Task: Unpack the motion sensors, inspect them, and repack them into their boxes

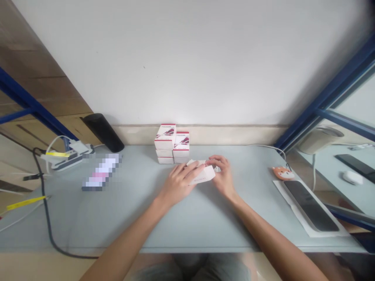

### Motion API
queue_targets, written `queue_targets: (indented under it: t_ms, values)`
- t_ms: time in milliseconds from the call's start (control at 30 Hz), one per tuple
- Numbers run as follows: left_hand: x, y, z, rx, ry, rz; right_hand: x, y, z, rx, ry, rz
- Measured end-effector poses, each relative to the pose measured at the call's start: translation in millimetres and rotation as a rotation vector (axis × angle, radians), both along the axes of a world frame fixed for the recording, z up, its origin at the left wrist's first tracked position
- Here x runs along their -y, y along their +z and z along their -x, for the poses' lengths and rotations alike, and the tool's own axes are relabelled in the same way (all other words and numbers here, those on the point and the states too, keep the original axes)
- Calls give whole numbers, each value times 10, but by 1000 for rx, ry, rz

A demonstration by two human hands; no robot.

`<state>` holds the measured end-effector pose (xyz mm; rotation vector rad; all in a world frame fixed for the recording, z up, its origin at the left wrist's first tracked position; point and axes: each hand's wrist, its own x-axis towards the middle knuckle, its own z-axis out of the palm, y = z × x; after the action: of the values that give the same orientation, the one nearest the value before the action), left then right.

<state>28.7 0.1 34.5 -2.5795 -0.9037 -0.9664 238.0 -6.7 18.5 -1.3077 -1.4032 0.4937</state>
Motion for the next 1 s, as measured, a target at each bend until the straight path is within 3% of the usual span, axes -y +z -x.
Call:
queue_targets:
  t_ms: [167,400,567,667,800,900,1000]
  values:
    - [-10,-38,-90,93,39,61,-38,164,-95,-143,-33,-20]
    - [21,-137,-167,186,46,-10,-20,295,-201,-287,89,-55]
    - [5,-168,-105,156,-3,-42,-122,307,-450,-616,51,-136]
    - [-16,-93,-112,103,10,-113,-271,274,-761,-821,-90,-230]
    - [-127,117,-331,37,-2,-128,-455,156,-1187,-1029,-201,-139]
    - [-337,265,-621,-1,3,-55,-519,52,-1390,-1064,-243,-86]
    - [-634,307,-903,-57,54,0,-533,-22,-1510,-1059,-265,-73]
